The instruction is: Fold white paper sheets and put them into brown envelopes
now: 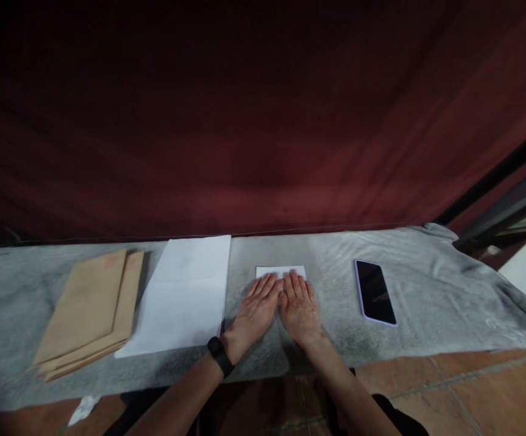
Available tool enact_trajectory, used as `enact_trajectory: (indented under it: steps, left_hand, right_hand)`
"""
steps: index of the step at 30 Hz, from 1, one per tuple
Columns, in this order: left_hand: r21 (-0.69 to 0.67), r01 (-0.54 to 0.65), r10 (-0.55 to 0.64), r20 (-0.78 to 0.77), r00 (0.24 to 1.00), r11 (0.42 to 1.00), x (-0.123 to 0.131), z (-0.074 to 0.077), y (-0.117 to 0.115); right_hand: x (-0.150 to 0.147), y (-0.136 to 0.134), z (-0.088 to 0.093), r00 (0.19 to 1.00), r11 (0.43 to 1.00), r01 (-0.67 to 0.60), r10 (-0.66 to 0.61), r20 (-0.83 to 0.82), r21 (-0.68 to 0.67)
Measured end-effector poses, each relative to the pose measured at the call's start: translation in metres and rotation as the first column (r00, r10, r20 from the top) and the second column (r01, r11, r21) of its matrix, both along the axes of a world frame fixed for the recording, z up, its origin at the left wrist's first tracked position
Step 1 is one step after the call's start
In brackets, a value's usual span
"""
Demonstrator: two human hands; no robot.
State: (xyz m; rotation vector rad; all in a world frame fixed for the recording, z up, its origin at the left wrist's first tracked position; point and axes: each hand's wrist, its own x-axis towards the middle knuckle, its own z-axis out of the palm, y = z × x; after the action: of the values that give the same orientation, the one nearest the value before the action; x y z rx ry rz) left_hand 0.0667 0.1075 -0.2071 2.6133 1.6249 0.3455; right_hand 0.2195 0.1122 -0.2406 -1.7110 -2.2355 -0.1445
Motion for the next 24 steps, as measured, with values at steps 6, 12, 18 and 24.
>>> enact_trajectory:
  steps: [6, 12, 18, 24]
  left_hand:
    - [0.027, -0.051, 0.050, 0.042, 0.998, 0.998, -0.008, -0.004, -0.003]
    - [0.036, -0.073, 0.072, 0.034, 0.997, 0.997, -0.006, -0.005, -0.005]
    - [0.034, -0.087, 0.086, 0.011, 0.996, 0.996, -0.004, -0.002, -0.007]
    - [0.033, -0.083, 0.083, 0.014, 0.996, 0.996, -0.002, -0.006, -0.007]
  right_hand:
    - [0.014, 0.004, -0.002, 0.998, 0.998, 0.054, -0.055, 0.006, 0.028]
    - [0.032, 0.005, -0.003, 0.993, 0.993, 0.115, -0.114, -0.003, 0.022]
    - [0.043, 0.006, 0.002, 0.988, 0.989, 0.145, -0.145, -0.045, 0.009]
    - [0.023, 0.003, 0.006, 0.988, 0.993, -0.114, 0.112, -0.103, -0.010]
